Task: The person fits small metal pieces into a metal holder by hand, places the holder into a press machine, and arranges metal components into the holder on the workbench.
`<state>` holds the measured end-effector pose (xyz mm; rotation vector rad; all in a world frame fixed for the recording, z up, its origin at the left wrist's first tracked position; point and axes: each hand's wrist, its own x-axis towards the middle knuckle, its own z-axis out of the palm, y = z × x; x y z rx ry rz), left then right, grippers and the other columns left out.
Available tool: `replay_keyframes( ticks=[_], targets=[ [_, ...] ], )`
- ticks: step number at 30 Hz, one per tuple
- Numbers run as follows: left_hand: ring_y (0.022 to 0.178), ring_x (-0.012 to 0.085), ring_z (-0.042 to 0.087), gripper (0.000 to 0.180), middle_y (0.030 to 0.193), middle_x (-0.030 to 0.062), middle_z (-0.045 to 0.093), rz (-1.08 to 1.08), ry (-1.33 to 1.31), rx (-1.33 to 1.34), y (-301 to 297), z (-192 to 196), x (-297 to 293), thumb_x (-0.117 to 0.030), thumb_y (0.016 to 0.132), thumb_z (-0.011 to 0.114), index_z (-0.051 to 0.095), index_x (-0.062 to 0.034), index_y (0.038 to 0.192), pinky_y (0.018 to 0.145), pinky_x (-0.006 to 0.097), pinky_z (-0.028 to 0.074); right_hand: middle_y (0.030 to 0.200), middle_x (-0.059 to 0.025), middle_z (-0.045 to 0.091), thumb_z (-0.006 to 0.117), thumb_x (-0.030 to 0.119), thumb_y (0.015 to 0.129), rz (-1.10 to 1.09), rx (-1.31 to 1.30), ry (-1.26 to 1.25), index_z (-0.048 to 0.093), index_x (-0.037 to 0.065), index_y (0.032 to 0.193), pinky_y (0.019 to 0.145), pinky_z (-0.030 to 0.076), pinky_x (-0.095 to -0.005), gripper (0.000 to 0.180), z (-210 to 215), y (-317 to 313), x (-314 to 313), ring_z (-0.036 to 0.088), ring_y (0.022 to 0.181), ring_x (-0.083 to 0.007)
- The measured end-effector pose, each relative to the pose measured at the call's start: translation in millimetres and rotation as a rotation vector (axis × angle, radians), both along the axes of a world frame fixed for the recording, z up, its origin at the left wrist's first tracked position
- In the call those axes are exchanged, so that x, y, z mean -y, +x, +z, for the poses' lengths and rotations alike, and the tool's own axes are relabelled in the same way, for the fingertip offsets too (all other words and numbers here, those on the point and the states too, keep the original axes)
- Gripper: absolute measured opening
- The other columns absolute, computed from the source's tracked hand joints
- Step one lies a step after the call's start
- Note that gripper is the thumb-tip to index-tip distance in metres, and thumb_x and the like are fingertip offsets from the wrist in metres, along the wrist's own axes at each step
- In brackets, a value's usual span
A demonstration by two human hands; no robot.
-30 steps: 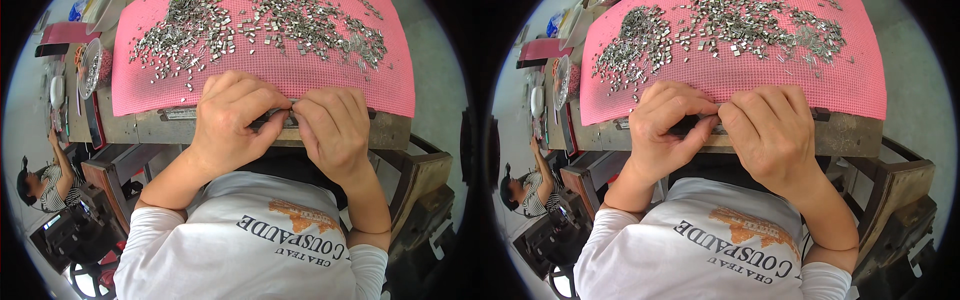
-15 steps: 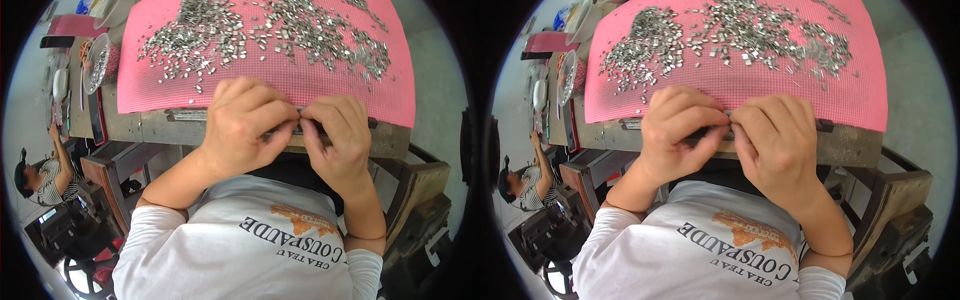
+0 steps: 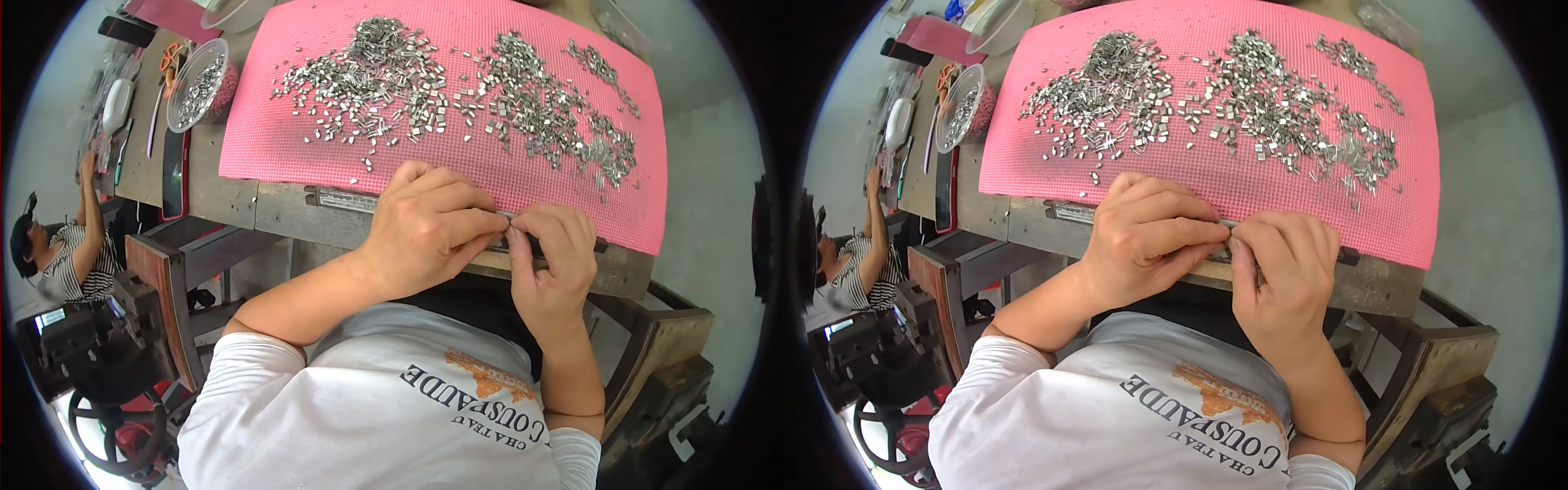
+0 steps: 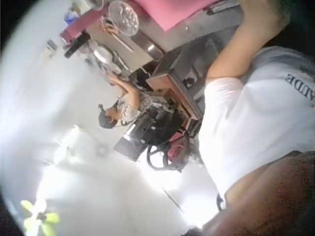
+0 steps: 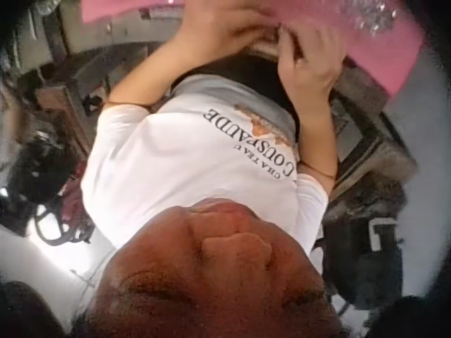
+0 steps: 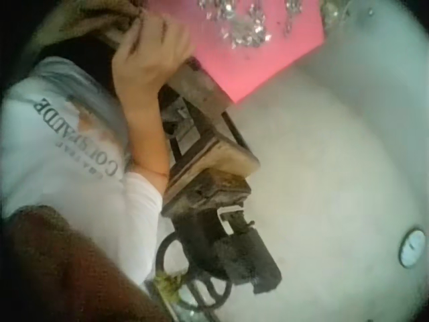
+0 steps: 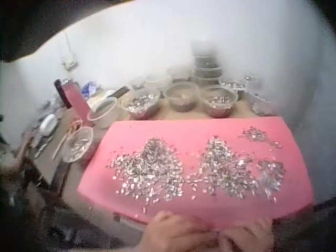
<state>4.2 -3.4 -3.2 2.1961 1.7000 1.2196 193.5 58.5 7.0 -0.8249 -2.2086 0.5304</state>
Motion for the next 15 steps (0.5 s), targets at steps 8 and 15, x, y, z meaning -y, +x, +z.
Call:
replay_keyframes(
  ticks=[8,15],
  targets=[
    [0.088,0.0220,0.071,0.021,0.093,0.0014,0.076,-0.073,-0.130,0.172,-10.6,12.2,-7.6,-0.013,0.072,0.089,0.081,-0.0133,0.092,0.080,0.036,0.050,0.093,-0.0078,0.069,0.073,0.000,0.082,0.047,0.025,-0.129,0.069,0.006,0.092,0.080,0.045,-0.0395,0.013,11.5,2.9,-9.3,0.064,0.085,-0.0284],
    [0.087,0.0272,0.069,0.017,0.091,0.0048,0.075,0.069,-0.020,-0.105,-38.7,16.3,-64.6,-0.021,0.078,0.086,0.081,-0.0107,0.091,0.078,0.041,0.054,0.092,-0.0072,0.068,0.078,0.007,0.084,-0.086,0.139,0.180,0.071,0.007,0.092,0.079,0.044,-0.0409,0.010,11.6,-12.6,-40.2,0.065,0.087,-0.0274]
  ],
)
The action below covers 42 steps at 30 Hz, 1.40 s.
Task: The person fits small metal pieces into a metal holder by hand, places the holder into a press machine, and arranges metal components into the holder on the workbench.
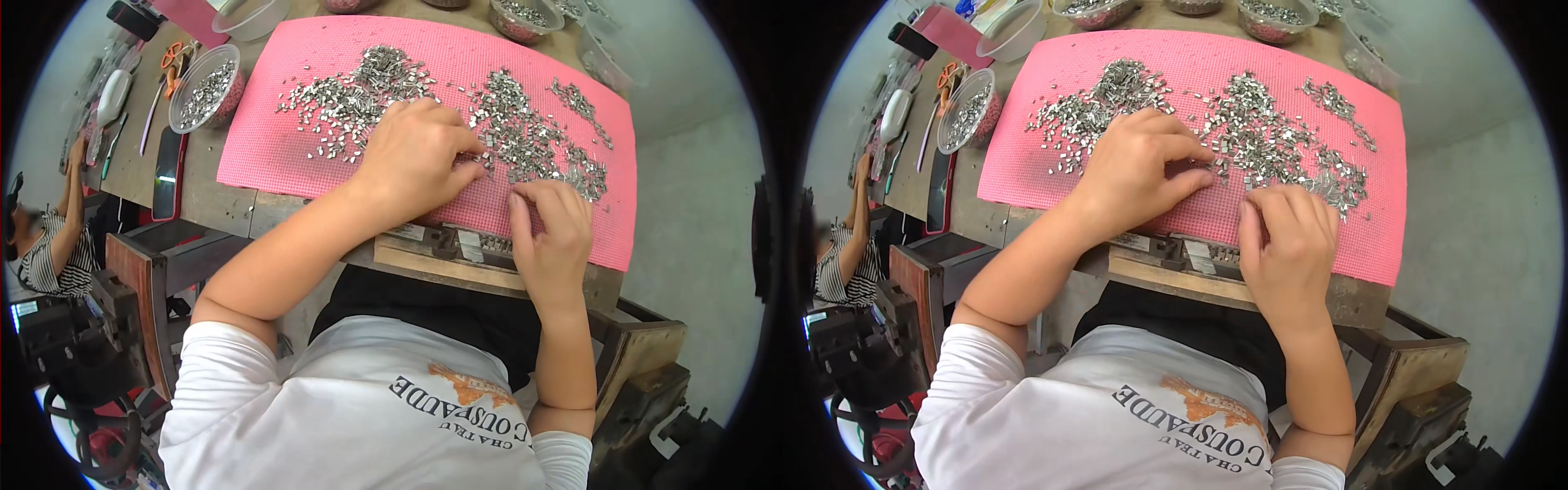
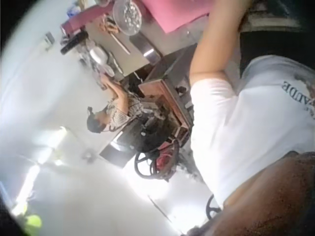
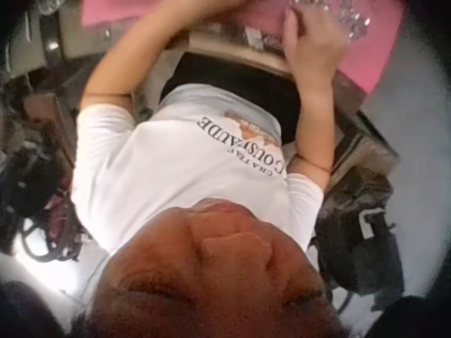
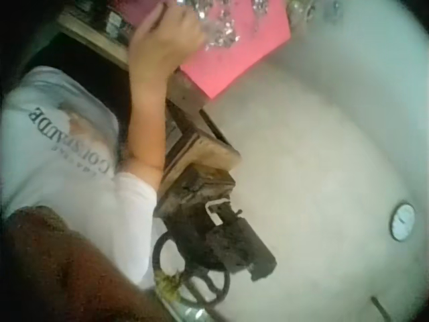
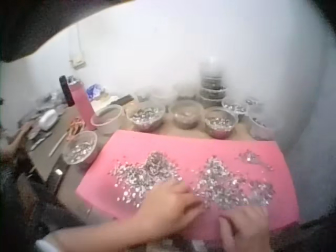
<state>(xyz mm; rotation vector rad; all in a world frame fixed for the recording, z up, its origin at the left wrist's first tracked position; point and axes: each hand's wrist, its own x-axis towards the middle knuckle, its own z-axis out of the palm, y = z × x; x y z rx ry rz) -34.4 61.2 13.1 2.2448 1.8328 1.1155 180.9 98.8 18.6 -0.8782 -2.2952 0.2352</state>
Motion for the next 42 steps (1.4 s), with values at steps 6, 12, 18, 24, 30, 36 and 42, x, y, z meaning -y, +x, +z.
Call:
replay_keyframes(
  ticks=[6,12,18,24,30,36,42],
  targets=[
    [0.105,0.0258,0.065,0.019,0.098,0.0038,0.072,0.012,-0.252,-0.167,-0.9,6.7,-16.7,-0.031,0.081,0.080,0.083,-0.0157,0.091,0.093,0.045,0.047,0.086,-0.0069,0.064,0.078,0.010,0.083,-0.079,0.119,0.072,0.072,0.007,0.081,0.080,0.045,-0.0421,0.007,-3.9,-13.1,-13.0,0.063,0.085,-0.0269],
    [0.093,0.0206,0.065,0.008,0.086,0.0004,0.066,0.021,-0.038,-0.313,3.4,-2.0,-18.5,-0.021,0.079,0.077,0.077,-0.0130,0.080,0.085,0.040,0.047,0.084,-0.0073,0.063,0.080,0.011,0.081,-0.067,0.261,0.174,0.072,0.005,0.080,0.079,0.044,-0.0419,0.010,1.6,-20.7,-15.2,0.062,0.082,-0.0275],
    [0.086,0.0178,0.063,0.010,0.082,-0.0020,0.063,0.010,0.164,-0.411,2.4,-13.3,-18.2,-0.021,0.078,0.078,0.072,-0.0148,0.073,0.083,0.037,0.046,0.082,-0.0088,0.062,0.078,0.008,0.078,-0.040,0.292,0.191,0.070,0.004,0.079,0.079,0.045,-0.0428,0.008,8.1,-27.0,-19.0,0.061,0.081,-0.0287],
    [0.087,0.0172,0.064,0.007,0.083,-0.0028,0.066,-0.054,0.093,-0.244,2.1,-8.7,-3.9,-0.018,0.075,0.081,0.075,-0.0149,0.077,0.081,0.037,0.046,0.083,-0.0089,0.063,0.080,0.009,0.080,0.027,0.266,0.150,0.069,0.004,0.080,0.080,0.045,-0.0423,0.011,8.7,-21.2,-24.4,0.062,0.082,-0.0291],
    [0.090,0.0215,0.064,0.011,0.086,-0.0010,0.067,-0.068,0.004,-0.027,-12.2,-5.9,-0.7,-0.014,0.073,0.085,0.080,-0.0132,0.083,0.081,0.038,0.048,0.088,-0.0074,0.060,0.076,0.007,0.086,0.121,0.298,0.035,0.067,0.005,0.088,0.080,0.044,-0.0416,0.009,15.5,-9.1,-13.4,0.060,0.087,-0.0274],
    [0.092,0.0241,0.063,0.011,0.090,0.0014,0.067,-0.096,-0.073,0.002,-15.8,-4.4,-1.3,-0.015,0.075,0.085,0.078,-0.0121,0.083,0.083,0.040,0.049,0.094,-0.0085,0.064,0.075,0.007,0.088,0.037,0.223,-0.005,0.069,0.006,0.095,0.081,0.045,-0.0416,0.009,5.2,-5.8,-12.8,0.061,0.090,-0.0289],
    [0.091,0.0252,0.063,0.012,0.087,0.0019,0.066,-0.080,-0.010,0.006,-12.8,-11.5,-5.2,-0.016,0.075,0.085,0.078,-0.0120,0.084,0.083,0.040,0.051,0.094,-0.0091,0.064,0.074,0.006,0.090,0.034,0.218,-0.014,0.069,0.005,0.098,0.081,0.046,-0.0424,0.009,5.4,-3.6,-13.3,0.062,0.090,-0.0297]
  ],
)
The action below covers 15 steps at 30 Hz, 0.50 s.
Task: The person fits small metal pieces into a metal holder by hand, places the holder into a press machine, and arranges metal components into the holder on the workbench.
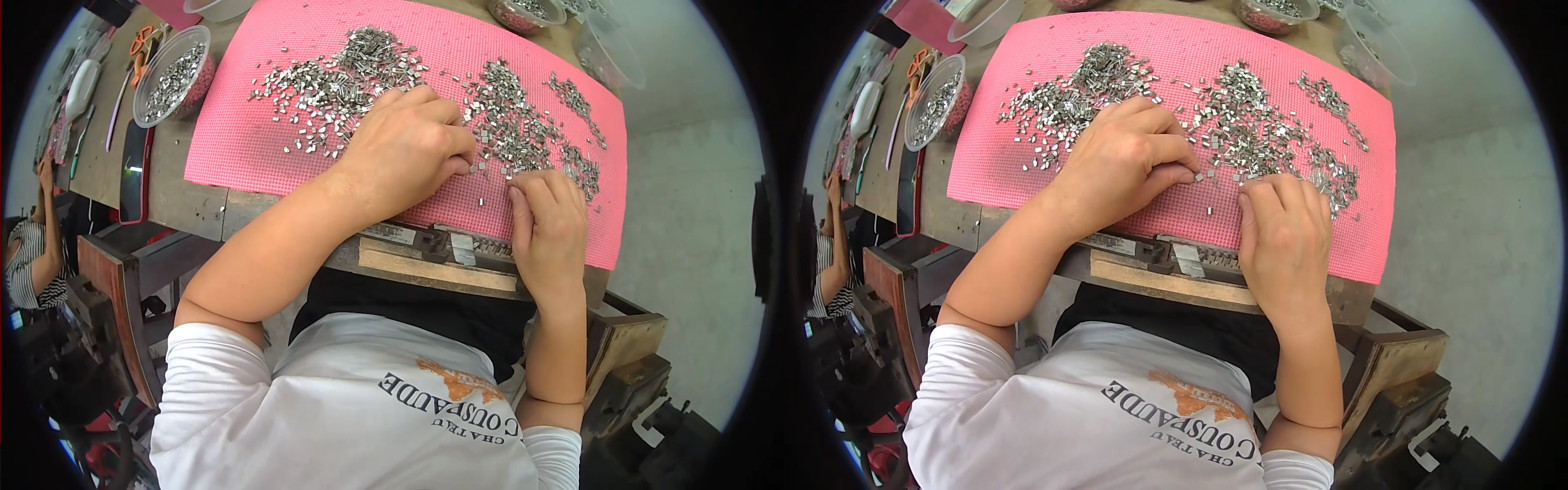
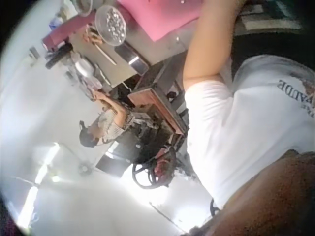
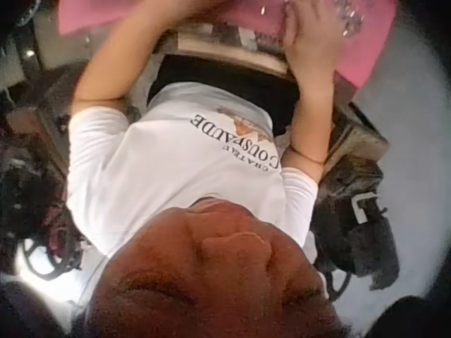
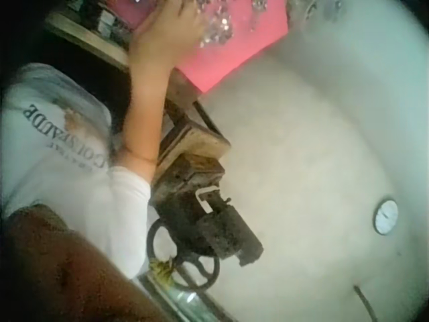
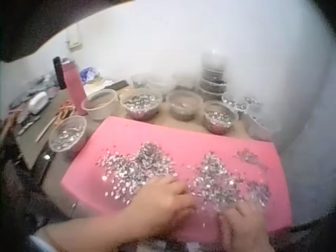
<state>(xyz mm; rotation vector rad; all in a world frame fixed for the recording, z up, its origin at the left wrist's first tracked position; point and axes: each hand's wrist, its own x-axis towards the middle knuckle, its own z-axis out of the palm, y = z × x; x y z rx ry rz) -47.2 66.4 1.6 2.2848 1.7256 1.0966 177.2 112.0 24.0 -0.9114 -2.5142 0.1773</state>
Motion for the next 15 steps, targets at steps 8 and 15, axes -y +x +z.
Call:
replay_keyframes(
  ticks=[8,15],
  targets=[
    [0.089,0.0250,0.062,0.016,0.085,0.0020,0.065,-0.037,0.007,0.005,-0.2,-0.8,-3.5,-0.014,0.073,0.085,0.080,-0.0139,0.088,0.083,0.039,0.052,0.091,-0.0085,0.064,0.073,0.006,0.089,0.019,-0.014,0.037,0.071,0.006,0.101,0.081,0.046,-0.0419,0.012,-1.1,-12.0,-8.3,0.062,0.086,-0.0287],
    [0.091,0.0262,0.061,0.011,0.088,0.0037,0.064,-0.082,0.051,-0.034,1.3,-1.8,-7.4,-0.011,0.075,0.080,0.076,-0.0122,0.085,0.083,0.040,0.052,0.092,-0.0088,0.063,0.073,0.005,0.087,0.028,0.089,0.079,0.068,0.006,0.096,0.083,0.046,-0.0425,0.011,3.2,-21.6,-10.0,0.062,0.090,-0.0289]
  ],
)
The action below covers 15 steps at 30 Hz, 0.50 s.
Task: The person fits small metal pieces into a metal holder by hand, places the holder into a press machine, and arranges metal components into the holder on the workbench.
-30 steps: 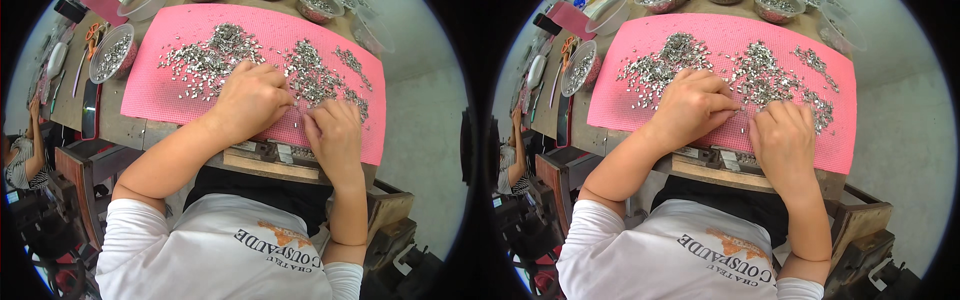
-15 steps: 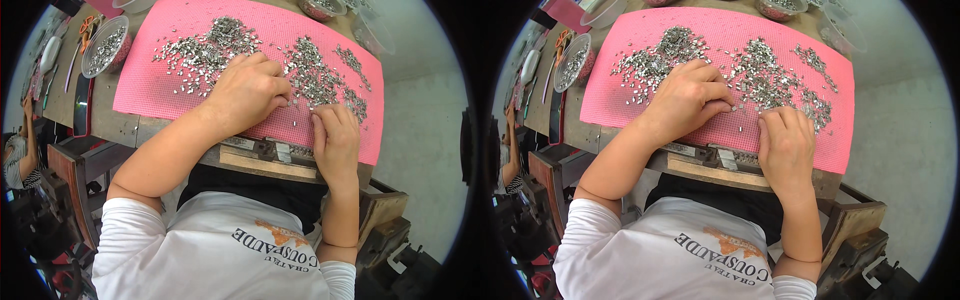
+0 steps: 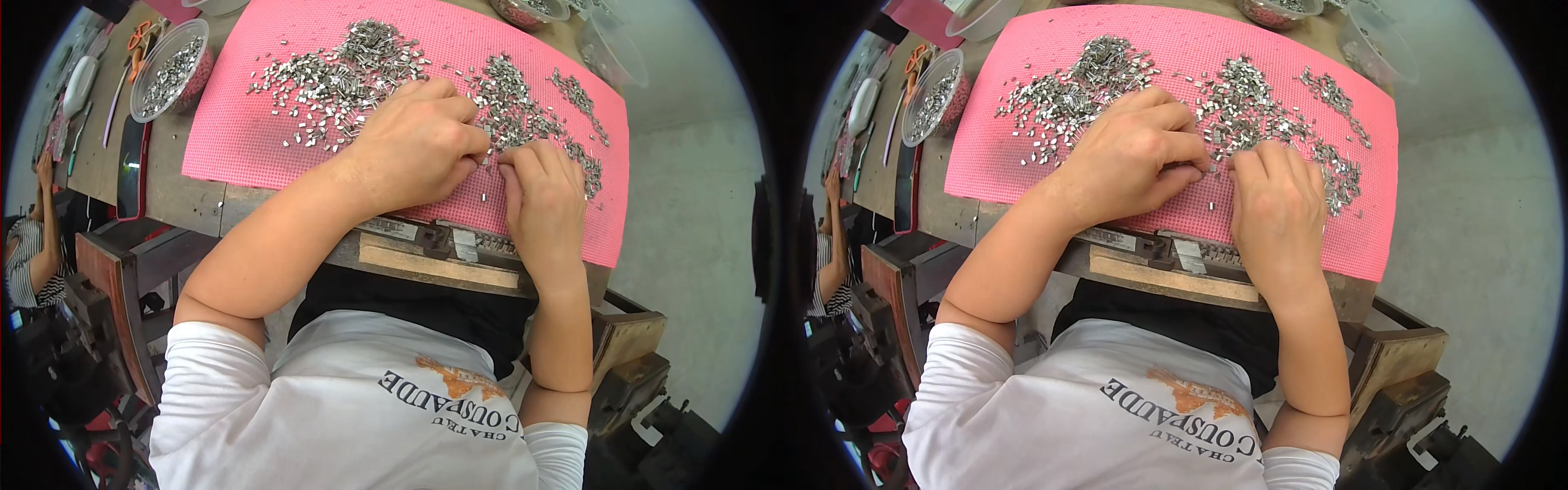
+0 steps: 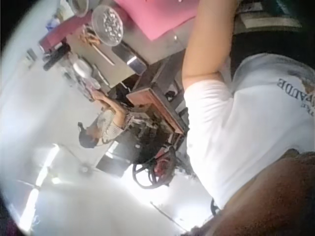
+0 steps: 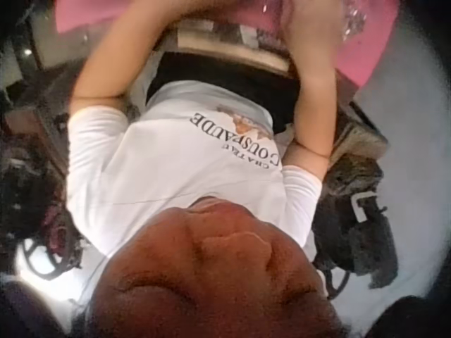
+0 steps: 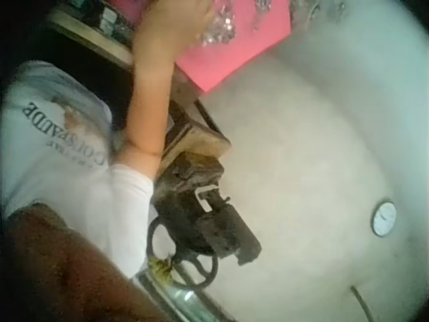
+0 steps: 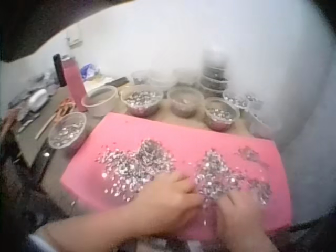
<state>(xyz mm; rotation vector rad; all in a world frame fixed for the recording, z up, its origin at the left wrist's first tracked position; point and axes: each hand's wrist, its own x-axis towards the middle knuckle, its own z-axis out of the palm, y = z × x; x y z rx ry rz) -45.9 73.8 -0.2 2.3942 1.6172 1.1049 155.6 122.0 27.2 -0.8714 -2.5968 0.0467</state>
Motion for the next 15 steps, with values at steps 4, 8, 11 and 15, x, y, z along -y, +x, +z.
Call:
replay_keyframes(
  ticks=[4,8,11,15],
  targets=[
    [0.093,0.0265,0.061,0.010,0.089,0.0042,0.064,-0.020,-0.010,0.001,4.2,1.9,1.8,-0.011,0.074,0.078,0.073,-0.0113,0.082,0.083,0.040,0.051,0.092,-0.0084,0.062,0.073,0.004,0.087,0.017,-0.052,-0.098,0.068,0.006,0.096,0.082,0.045,-0.0422,0.011,-0.2,8.4,-2.9,0.061,0.090,-0.0293],
    [0.095,0.0266,0.062,0.011,0.089,0.0040,0.063,-0.015,-0.033,-0.010,1.7,4.0,6.2,-0.012,0.072,0.079,0.072,-0.0114,0.080,0.083,0.040,0.051,0.092,-0.0079,0.061,0.074,0.005,0.087,0.098,-0.094,-0.136,0.067,0.006,0.095,0.081,0.044,-0.0413,0.011,1.7,15.8,7.0,0.060,0.090,-0.0293],
    [0.095,0.0268,0.062,0.011,0.088,0.0039,0.064,0.004,-0.037,-0.012,2.7,3.5,6.3,-0.012,0.072,0.079,0.073,-0.0121,0.080,0.083,0.041,0.051,0.094,-0.0070,0.064,0.074,0.005,0.087,0.112,-0.063,-0.132,0.070,0.007,0.097,0.081,0.044,-0.0400,0.011,2.1,21.4,6.6,0.062,0.091,-0.0286],
    [0.095,0.0262,0.062,0.011,0.089,0.0030,0.065,0.027,-0.061,-0.003,4.8,3.4,9.0,-0.012,0.072,0.079,0.074,-0.0129,0.082,0.084,0.040,0.050,0.096,-0.0067,0.068,0.074,0.005,0.088,0.062,-0.145,-0.136,0.072,0.008,0.101,0.081,0.045,-0.0398,0.013,2.0,33.2,5.2,0.063,0.092,-0.0277]
  ],
)
